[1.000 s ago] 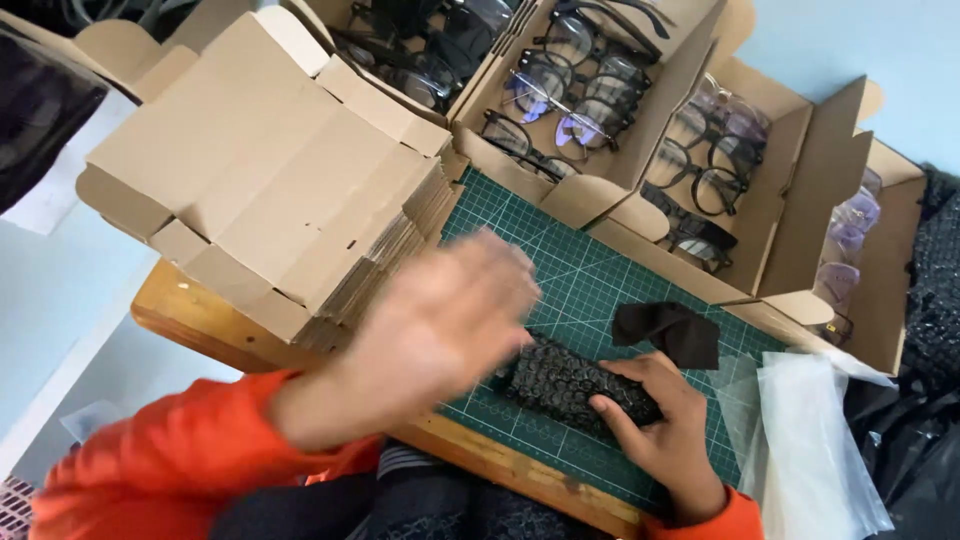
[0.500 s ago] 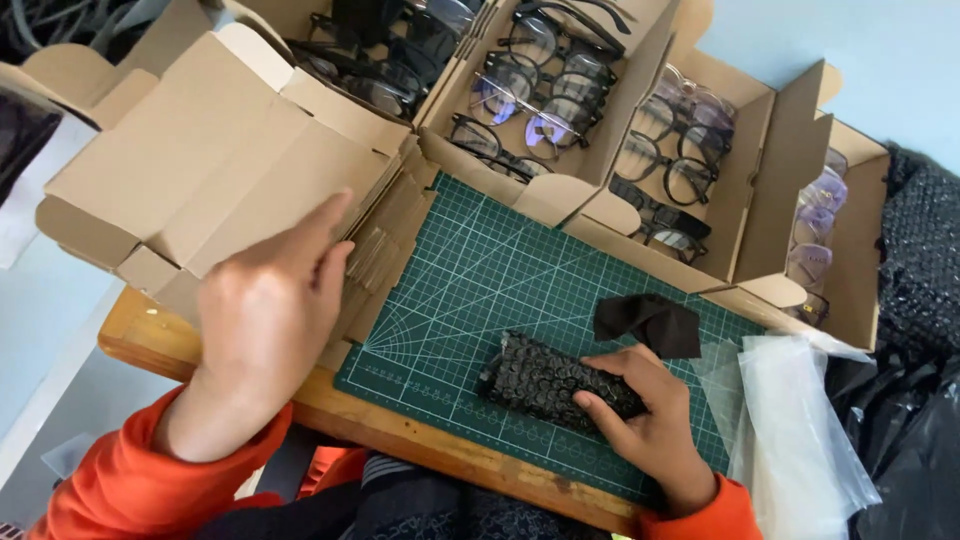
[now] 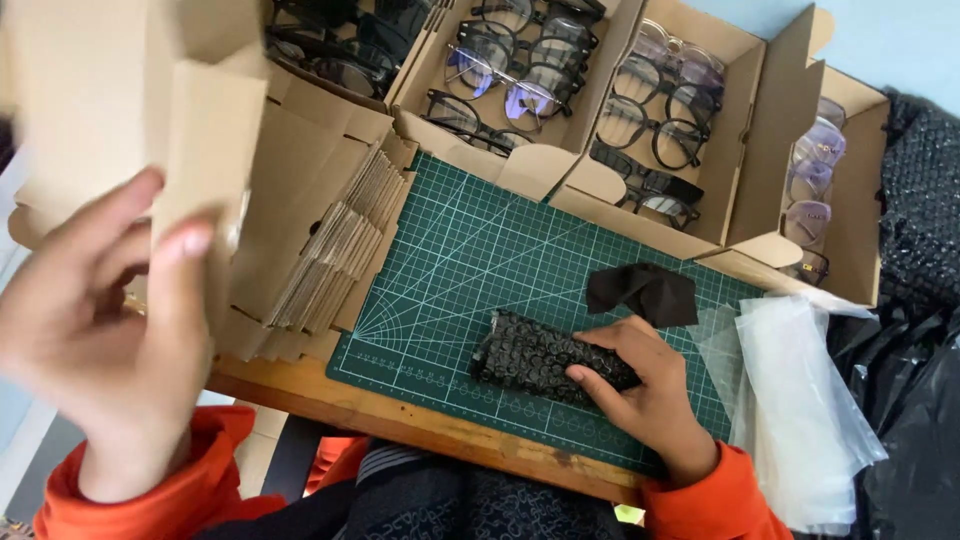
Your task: The person cleans a pair of eyeglasses using a black cloth, wiping the lenses and frame. They then place the glasses into a small plastic bag, wrap the bag in bubble wrap, and place it into a small cardboard box.
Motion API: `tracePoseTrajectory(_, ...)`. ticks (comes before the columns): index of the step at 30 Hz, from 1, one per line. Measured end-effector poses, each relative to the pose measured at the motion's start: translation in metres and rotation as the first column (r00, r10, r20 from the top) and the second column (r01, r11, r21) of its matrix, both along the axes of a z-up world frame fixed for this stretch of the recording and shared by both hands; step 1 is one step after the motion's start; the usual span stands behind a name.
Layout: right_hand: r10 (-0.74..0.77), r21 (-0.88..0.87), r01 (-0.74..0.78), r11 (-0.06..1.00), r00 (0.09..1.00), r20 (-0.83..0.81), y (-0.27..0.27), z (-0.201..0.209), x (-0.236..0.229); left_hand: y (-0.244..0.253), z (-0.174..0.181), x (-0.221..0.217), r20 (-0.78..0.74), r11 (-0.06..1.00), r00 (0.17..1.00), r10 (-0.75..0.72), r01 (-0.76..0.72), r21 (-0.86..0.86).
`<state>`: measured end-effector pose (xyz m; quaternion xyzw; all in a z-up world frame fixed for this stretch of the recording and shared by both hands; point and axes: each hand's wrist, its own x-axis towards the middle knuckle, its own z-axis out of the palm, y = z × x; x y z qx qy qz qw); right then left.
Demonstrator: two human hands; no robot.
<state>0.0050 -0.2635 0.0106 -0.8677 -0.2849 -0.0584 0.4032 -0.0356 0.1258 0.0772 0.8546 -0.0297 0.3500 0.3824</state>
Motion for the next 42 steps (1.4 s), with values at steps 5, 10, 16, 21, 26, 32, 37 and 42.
tracePoseTrajectory(5,-0.040,-0.094,0.051,0.994,0.993,0.113,-0.005,0.006,-0.002,-0.025,-0.009,-0.029,-0.453,0.985,0.889,-0.067,0.131,0.111)
tracePoseTrajectory(10,-0.406,-0.106,0.415,0.903,0.908,0.103,-0.036,-0.008,-0.007,-0.065,0.007,0.006,0.157,0.447,0.662,-0.733,0.295,0.844)
tracePoseTrajectory(16,-0.540,-0.217,0.630,0.746,0.762,0.358,-0.050,0.000,-0.007,-0.116,-0.036,0.022,0.147,0.522,0.585,-0.797,0.546,0.655)
tracePoseTrajectory(21,-0.500,-0.258,0.642,0.722,0.741,0.447,-0.043,0.012,-0.010,-0.127,-0.047,0.035,0.026,0.442,0.574,-0.819,0.600,0.666)
tracePoseTrajectory(26,-0.334,-0.082,0.412,0.908,0.827,0.453,-0.031,0.036,-0.018,-0.115,-0.018,0.047,0.022,0.596,0.600,-0.799,0.788,0.154)
tracePoseTrajectory(32,-0.144,-0.233,0.164,0.959,0.985,0.100,-0.039,0.046,-0.021,-0.104,-0.042,0.058,-0.069,0.869,0.921,-0.383,0.334,-0.365)
tracePoseTrajectory(37,-0.073,-0.264,0.056,0.963,0.996,-0.055,-0.047,0.042,-0.018,-0.103,-0.046,0.055,-0.203,0.849,0.890,-0.408,0.289,-0.442)
tracePoseTrajectory(42,-0.060,-0.276,0.045,0.960,0.997,-0.045,-0.049,0.032,-0.014,-0.102,-0.049,0.057,-0.370,0.827,0.775,-0.512,0.329,-0.456)
